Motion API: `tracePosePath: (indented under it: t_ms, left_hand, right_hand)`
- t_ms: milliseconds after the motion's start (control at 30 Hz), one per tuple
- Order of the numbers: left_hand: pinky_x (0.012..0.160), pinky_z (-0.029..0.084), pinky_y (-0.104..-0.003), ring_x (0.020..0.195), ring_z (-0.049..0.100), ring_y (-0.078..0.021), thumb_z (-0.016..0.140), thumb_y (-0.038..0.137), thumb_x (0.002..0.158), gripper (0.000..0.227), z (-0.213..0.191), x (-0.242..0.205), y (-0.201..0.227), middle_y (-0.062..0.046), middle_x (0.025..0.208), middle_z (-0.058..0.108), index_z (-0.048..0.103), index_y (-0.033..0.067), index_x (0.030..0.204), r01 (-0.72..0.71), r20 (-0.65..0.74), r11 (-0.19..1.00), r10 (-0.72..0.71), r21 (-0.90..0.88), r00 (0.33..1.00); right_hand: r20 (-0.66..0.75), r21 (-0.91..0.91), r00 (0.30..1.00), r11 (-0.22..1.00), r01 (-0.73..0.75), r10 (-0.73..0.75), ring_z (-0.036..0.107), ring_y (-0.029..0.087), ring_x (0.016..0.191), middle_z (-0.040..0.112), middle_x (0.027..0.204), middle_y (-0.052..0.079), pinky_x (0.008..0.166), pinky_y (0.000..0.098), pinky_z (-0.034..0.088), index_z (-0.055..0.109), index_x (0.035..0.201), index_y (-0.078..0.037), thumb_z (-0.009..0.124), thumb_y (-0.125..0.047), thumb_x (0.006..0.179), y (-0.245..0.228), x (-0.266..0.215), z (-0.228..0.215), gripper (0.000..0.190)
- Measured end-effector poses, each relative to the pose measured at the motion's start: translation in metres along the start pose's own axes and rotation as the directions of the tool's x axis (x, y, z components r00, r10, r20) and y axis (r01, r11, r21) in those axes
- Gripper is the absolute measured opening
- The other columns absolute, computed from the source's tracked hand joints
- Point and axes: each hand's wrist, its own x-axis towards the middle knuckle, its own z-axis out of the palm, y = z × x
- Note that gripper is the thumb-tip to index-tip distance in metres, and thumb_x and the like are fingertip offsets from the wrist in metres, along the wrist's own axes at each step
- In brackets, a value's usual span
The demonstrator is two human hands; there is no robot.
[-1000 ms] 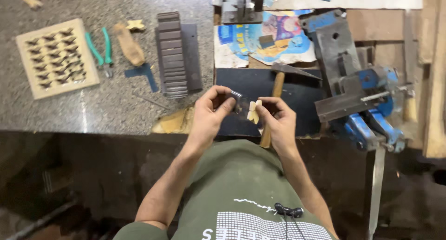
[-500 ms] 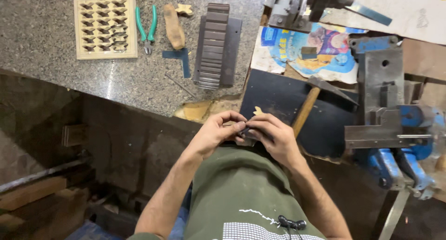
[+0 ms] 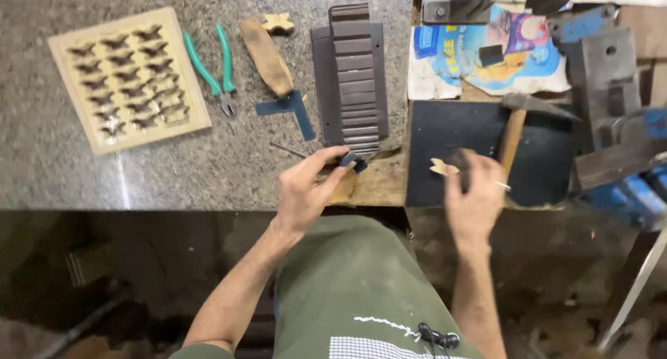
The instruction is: The person assembles small wooden pieces with metal inserts. They repeatedly pick up a wooden piece, insert a metal component, and use a hammer to tap it into place. The person also uses a bandsaw to cut the metal insert and a vise to hold the piece during assembly.
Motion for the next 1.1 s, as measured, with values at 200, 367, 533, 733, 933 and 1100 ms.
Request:
tracePosePath:
  t_ms: [200, 367, 533, 733, 933, 1100]
  left_hand:
    - [0.08, 0.06, -0.033, 0.092, 0.077, -0.0246, 0.075, 0.001, 0.092, 0.028, -0.017, 0.035, -0.028, -0.012, 0.107, 0.076, 0.072, 0.0067, 0.119, -0.209, 0.159, 0.978, 0.203, 0.023, 0.966]
    - [0.079, 0.059, -0.036, 0.091, 0.075, -0.0279, 0.072, 0.002, 0.094, 0.032, -0.014, 0.054, -0.038, -0.015, 0.108, 0.074, 0.071, 0.004, 0.126, -0.276, 0.297, 0.961, 0.257, 0.023, 0.919]
    - [0.079, 0.06, -0.034, 0.091, 0.076, -0.0254, 0.078, 0.009, 0.089, 0.019, -0.008, 0.056, -0.048, -0.011, 0.102, 0.077, 0.074, 0.007, 0.108, -0.206, 0.35, 0.978, 0.194, -0.002, 0.916]
    - [0.074, 0.061, -0.032, 0.086, 0.077, -0.0216, 0.08, 0.011, 0.088, 0.015, -0.002, 0.07, -0.05, -0.008, 0.097, 0.078, 0.076, 0.0084, 0.102, -0.249, 0.341, 0.969, 0.234, 0.001, 0.91]
    - [0.073, 0.061, -0.032, 0.084, 0.076, -0.0209, 0.079, 0.01, 0.09, 0.011, 0.006, 0.07, -0.054, -0.008, 0.096, 0.077, 0.075, 0.0067, 0.099, -0.38, 0.309, 0.924, 0.375, -0.044, 0.874]
    - [0.073, 0.061, -0.031, 0.084, 0.076, -0.0208, 0.079, 0.009, 0.09, 0.011, 0.005, 0.069, -0.058, -0.008, 0.095, 0.077, 0.074, 0.0051, 0.098, -0.353, 0.312, 0.932, 0.359, -0.078, 0.88]
  right_hand:
    - [-0.099, -0.407, 0.975, 0.886, -0.222, 0.199, 0.053, 0.044, 0.114, 0.049, 0.127, 0.025, 0.096, 0.0516, 0.046, 0.053, 0.149, -0.002, 0.08, -0.024, 0.098, 0.09, -0.06, 0.008, 0.062]
    - [-0.123, -0.253, 0.941, 0.907, -0.336, 0.314, 0.062, 0.043, 0.093, 0.06, 0.115, 0.023, 0.079, 0.0522, 0.051, 0.058, 0.143, -0.001, 0.071, -0.024, 0.11, 0.115, -0.055, 0.012, 0.042]
    - [0.03, 0.352, 0.791, 0.735, -0.58, 0.611, 0.051, 0.015, 0.063, 0.058, 0.079, 0.004, 0.053, 0.0318, 0.04, 0.065, 0.13, 0.0, 0.064, -0.022, 0.112, 0.063, -0.06, -0.03, 0.028]
    - [0.204, 0.528, 0.758, 0.582, -0.618, 0.62, 0.057, 0.009, 0.054, 0.062, 0.085, 0.003, 0.042, 0.0232, 0.043, 0.048, 0.136, -0.002, 0.063, -0.01, 0.099, -0.057, -0.121, -0.056, 0.04]
    - [-0.03, 0.167, 0.97, 0.958, -0.232, 0.24, 0.069, 0.034, 0.109, 0.067, 0.125, 0.026, 0.09, 0.0442, 0.058, 0.041, 0.152, 0.011, 0.07, 0.008, 0.098, -0.11, -0.157, -0.029, 0.06]
    - [-0.077, 0.009, 0.979, 0.982, -0.191, 0.191, 0.073, 0.026, 0.08, 0.071, 0.101, 0.018, 0.072, 0.0339, 0.059, 0.049, 0.148, 0.006, 0.083, -0.003, 0.088, -0.12, -0.181, -0.02, 0.069]
